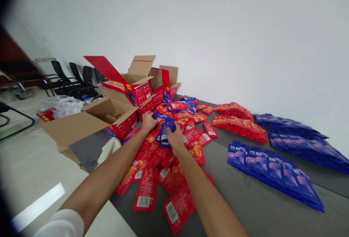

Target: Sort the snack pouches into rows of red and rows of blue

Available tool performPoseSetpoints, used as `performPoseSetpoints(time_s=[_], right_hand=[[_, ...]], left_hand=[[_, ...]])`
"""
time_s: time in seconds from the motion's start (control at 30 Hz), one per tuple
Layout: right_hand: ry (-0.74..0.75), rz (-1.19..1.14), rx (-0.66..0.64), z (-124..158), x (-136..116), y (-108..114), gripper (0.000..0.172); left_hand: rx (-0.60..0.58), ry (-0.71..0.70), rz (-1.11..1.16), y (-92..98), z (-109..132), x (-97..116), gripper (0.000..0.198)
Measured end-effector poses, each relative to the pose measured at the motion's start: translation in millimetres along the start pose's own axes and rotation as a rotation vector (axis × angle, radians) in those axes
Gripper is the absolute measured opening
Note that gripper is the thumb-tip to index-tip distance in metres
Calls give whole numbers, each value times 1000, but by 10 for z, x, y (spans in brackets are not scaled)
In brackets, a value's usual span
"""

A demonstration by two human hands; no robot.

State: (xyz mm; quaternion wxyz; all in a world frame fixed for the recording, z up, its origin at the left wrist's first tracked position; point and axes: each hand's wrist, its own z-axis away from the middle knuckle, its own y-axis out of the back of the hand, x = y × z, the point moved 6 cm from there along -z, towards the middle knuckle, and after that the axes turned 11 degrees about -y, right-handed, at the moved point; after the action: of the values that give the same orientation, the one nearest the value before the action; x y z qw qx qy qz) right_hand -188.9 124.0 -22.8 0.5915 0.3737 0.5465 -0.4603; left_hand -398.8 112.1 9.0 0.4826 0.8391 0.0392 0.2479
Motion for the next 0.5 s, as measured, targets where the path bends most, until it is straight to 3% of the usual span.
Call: performPoseSetpoints(time_s=[0.33, 0.5], right_hand=[[-69, 7, -32, 35, -3, -18, 46], [-94, 5, -22, 56, -18, -10, 49]], left_hand=[[64, -267, -7, -54, 66, 133, 51], [13, -348, -50, -24, 74, 169, 44]])
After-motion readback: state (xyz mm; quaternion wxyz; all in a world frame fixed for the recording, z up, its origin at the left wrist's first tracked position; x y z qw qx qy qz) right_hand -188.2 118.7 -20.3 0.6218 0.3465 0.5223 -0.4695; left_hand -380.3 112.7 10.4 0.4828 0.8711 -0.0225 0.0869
